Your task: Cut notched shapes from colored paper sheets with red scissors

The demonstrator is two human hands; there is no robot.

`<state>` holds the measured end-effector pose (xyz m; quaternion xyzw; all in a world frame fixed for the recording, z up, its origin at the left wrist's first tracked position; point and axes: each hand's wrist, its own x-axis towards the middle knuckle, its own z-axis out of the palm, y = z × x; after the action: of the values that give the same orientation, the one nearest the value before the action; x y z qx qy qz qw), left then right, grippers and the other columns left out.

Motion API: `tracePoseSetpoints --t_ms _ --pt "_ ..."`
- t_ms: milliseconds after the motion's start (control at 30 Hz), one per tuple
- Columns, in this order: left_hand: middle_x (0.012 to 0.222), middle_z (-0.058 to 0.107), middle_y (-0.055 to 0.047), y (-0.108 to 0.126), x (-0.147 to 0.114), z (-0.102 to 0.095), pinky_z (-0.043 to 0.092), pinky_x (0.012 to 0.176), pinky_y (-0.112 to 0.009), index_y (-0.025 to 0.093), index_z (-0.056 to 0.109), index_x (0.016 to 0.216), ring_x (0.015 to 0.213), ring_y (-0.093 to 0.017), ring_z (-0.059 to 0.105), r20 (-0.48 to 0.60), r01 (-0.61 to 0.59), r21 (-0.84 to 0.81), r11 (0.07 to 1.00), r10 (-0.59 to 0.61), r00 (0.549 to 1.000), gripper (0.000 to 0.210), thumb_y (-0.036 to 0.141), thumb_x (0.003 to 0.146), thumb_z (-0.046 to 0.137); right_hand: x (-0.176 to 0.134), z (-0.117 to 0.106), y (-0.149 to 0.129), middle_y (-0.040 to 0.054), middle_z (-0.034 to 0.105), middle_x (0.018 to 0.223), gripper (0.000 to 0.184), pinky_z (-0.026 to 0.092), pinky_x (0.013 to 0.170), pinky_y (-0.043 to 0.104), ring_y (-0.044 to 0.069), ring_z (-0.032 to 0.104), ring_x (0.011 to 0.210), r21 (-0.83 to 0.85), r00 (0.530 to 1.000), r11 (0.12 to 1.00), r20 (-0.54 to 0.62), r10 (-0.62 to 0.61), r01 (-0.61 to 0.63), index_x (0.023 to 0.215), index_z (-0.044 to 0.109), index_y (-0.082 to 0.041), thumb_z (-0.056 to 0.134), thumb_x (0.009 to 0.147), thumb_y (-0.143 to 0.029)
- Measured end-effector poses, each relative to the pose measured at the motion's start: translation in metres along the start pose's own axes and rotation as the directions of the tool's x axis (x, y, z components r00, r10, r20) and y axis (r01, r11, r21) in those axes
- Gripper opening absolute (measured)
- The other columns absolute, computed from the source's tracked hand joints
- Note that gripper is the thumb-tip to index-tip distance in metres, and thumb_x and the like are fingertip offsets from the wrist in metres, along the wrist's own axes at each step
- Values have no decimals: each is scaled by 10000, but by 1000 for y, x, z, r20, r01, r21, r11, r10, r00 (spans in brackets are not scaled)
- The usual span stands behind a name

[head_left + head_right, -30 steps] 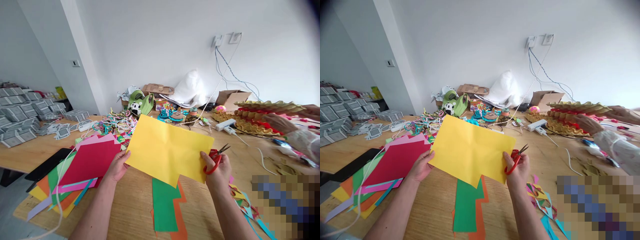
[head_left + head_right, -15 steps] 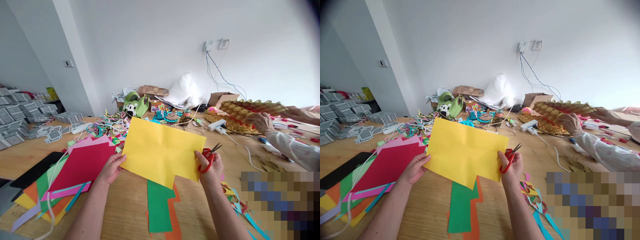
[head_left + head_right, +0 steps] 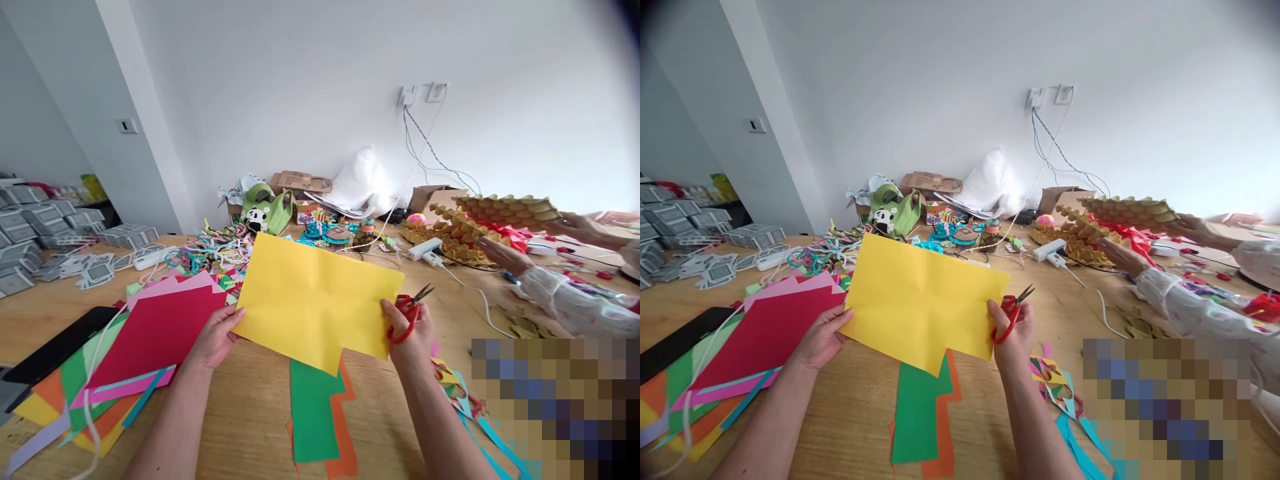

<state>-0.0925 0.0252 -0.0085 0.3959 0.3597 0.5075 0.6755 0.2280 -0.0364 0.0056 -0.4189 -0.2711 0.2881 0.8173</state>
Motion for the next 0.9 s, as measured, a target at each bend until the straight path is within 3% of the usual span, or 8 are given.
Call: tracePoseSetpoints --t_ms 200,300,467,633,733,900 --pt "872 726 -72 -1 2 -1 538 548 -268 156 680 903 710 -211 686 -74 -24 -53 998 20 997 245 221 669 711 -4 6 -5 -26 622 699 323 524 570 301 160 623 595 -25 999 999 26 41 -41 803 534 -213 757 581 -288" --pt "907 723 -62 -2 3 3 544 567 -279 171 661 954 731 -200 682 -57 -43 -135 990 35 998 250 245 716 673 -6 9 -7 -9 635 699 317 530 553 317 175 630 593 -2 998 998 12 59 -59 809 545 -210 744 576 -291" --pt "1110 666 -75 -5 0 19 521 796 -374 215 567 1173 1012 -241 615 136 17 -308 951 26 990 475 444 759 609 -5 10 -5 7 667 759 270 545 575 336 183 649 609 69 993 990 15 118 -119 814 563 -201 718 599 -257" --pt "1237 592 -73 -17 -7 38 450 901 -458 289 500 1251 1129 -294 540 332 43 -308 950 64 941 631 521 685 657 -3 7 -4 24 690 797 264 552 570 336 203 669 639 91 991 988 -21 130 -128 832 587 -194 714 608 -252" --pt "1193 616 -95 -27 -11 48 439 900 -485 266 552 1198 1107 -318 552 402 80 -259 963 32 915 594 508 671 677 -3 5 -1 40 704 833 260 554 565 337 220 680 661 69 991 989 -10 131 -130 846 597 -192 712 623 -261" --pt "1186 618 -98 -40 -20 60 456 880 -461 252 617 1104 1111 -309 552 413 129 -132 983 -64 909 428 385 704 690 -8 8 5 52 704 822 284 553 566 343 240 682 690 110 987 981 24 161 -163 871 615 -180 719 620 -264"
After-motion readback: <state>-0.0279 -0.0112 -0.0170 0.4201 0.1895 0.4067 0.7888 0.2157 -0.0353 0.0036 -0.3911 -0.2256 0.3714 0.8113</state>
